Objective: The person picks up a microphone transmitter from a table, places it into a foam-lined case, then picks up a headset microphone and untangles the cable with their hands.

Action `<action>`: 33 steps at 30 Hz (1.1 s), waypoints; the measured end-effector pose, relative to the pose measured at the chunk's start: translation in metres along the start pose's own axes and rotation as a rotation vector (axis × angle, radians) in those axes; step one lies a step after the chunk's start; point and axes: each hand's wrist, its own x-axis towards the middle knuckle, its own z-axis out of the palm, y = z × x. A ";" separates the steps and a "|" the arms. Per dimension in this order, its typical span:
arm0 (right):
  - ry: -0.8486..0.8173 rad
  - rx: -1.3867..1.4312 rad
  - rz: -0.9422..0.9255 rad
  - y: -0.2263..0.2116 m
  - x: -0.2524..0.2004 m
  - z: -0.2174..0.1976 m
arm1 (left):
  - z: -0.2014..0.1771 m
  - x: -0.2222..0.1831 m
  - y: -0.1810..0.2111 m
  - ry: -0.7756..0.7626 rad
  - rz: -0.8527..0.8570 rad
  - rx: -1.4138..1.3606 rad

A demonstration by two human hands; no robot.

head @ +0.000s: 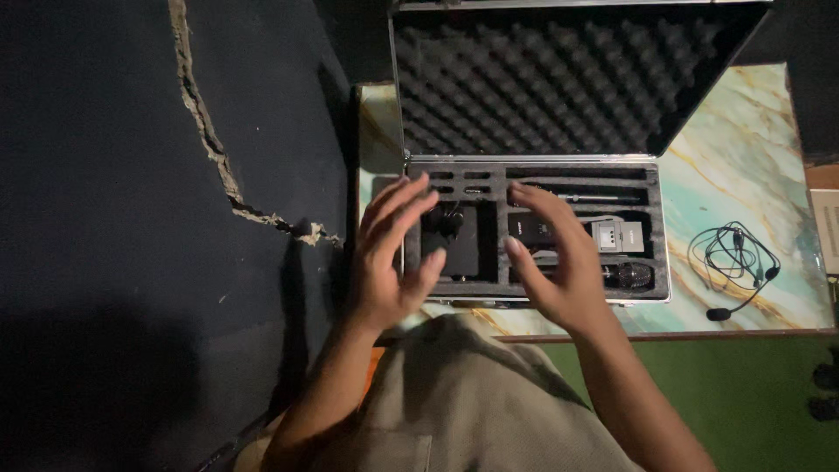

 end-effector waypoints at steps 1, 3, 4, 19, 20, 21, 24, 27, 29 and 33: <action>0.012 0.040 -0.006 -0.011 -0.002 -0.005 | -0.003 -0.001 0.010 0.008 0.034 -0.009; 0.039 0.120 -0.015 -0.025 -0.007 -0.012 | -0.009 -0.003 0.025 0.006 0.039 -0.013; 0.041 0.092 -0.006 -0.029 -0.008 -0.015 | -0.011 -0.004 0.030 0.003 0.041 -0.017; 0.353 0.031 0.178 -0.055 -0.088 -0.030 | -0.001 -0.005 0.044 -0.260 0.015 -0.197; 0.391 0.042 0.210 -0.056 -0.096 -0.033 | 0.003 -0.005 0.046 -0.275 0.023 -0.219; 0.433 0.053 0.242 -0.058 -0.105 -0.036 | 0.008 -0.006 0.049 -0.294 0.033 -0.243; 0.513 0.031 0.221 -0.059 -0.132 -0.051 | 0.024 -0.008 0.060 -0.360 0.075 -0.275; 0.620 0.006 0.278 -0.064 -0.166 -0.068 | 0.050 -0.008 0.077 -0.433 0.137 -0.294; 0.681 -0.017 0.293 -0.065 -0.190 -0.081 | 0.068 -0.010 0.091 -0.478 0.181 -0.312; 0.797 -0.054 0.337 -0.063 -0.244 -0.113 | 0.115 -0.017 0.125 -0.535 0.240 -0.376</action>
